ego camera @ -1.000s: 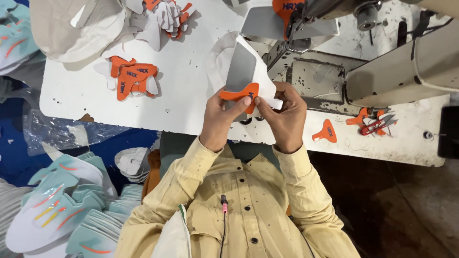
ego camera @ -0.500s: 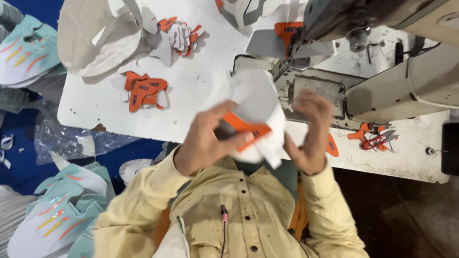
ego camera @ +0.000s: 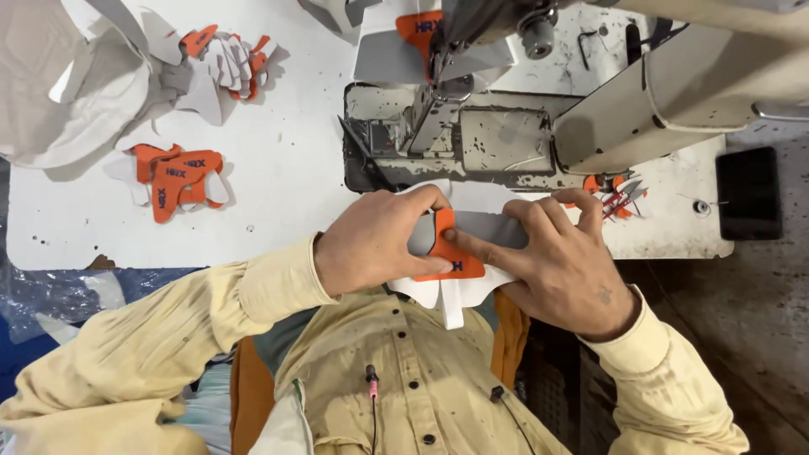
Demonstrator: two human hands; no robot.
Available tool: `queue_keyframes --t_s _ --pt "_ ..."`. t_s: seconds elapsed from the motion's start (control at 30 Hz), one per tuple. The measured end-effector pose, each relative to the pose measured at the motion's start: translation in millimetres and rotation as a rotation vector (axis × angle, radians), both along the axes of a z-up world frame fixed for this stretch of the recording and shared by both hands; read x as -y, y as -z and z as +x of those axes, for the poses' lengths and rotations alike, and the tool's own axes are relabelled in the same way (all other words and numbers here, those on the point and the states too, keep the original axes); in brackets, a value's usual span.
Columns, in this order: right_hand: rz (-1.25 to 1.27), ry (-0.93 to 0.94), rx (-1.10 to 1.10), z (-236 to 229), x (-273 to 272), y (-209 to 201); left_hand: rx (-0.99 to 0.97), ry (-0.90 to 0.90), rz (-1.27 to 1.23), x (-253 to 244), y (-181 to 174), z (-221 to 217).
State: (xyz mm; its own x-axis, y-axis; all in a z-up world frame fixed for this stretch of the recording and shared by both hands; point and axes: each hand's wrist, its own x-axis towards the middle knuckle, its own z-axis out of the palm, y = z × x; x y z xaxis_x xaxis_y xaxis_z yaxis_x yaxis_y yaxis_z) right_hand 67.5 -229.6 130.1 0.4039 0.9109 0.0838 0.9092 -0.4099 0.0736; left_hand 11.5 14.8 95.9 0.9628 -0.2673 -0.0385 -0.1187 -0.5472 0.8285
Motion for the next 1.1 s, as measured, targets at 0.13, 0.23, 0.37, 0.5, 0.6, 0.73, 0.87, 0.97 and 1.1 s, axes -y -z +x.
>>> queue_keyframes --t_s 0.13,0.23,0.37,0.5,0.6,0.73,0.87,0.97,1.1 --pt "0.014 -0.006 -0.088 26.0 -11.7 7.9 0.004 -0.032 0.063 -10.0 11.8 20.4" --pt "0.047 -0.042 -0.037 56.8 -24.2 21.3 0.080 -0.057 0.154 -24.0 34.4 50.7" --pt "0.090 -0.025 -0.054 90.8 -42.6 17.2 0.224 -0.117 0.190 -39.6 24.3 84.5" --pt "0.048 -0.013 -0.115 114.0 -52.6 23.7 0.126 -0.110 0.116 -51.0 40.9 111.7" --pt "0.015 0.035 -0.131 121.6 -56.4 28.9 0.129 -0.074 0.082 -59.7 57.4 126.2" --pt "0.065 -0.017 -0.100 126.9 -57.0 26.0 0.095 -0.068 0.012 -62.8 53.2 133.1" --pt "0.052 -0.006 -0.091 131.7 -56.9 28.0 0.081 -0.068 0.048 -65.2 53.2 140.3" --pt "0.079 -0.035 -0.081 132.2 -58.8 28.6 0.083 -0.061 0.039 -70.4 59.7 143.1" --pt "0.093 -0.023 -0.042 128.8 -58.5 30.9 0.126 -0.048 -0.005 -73.8 66.9 148.4"
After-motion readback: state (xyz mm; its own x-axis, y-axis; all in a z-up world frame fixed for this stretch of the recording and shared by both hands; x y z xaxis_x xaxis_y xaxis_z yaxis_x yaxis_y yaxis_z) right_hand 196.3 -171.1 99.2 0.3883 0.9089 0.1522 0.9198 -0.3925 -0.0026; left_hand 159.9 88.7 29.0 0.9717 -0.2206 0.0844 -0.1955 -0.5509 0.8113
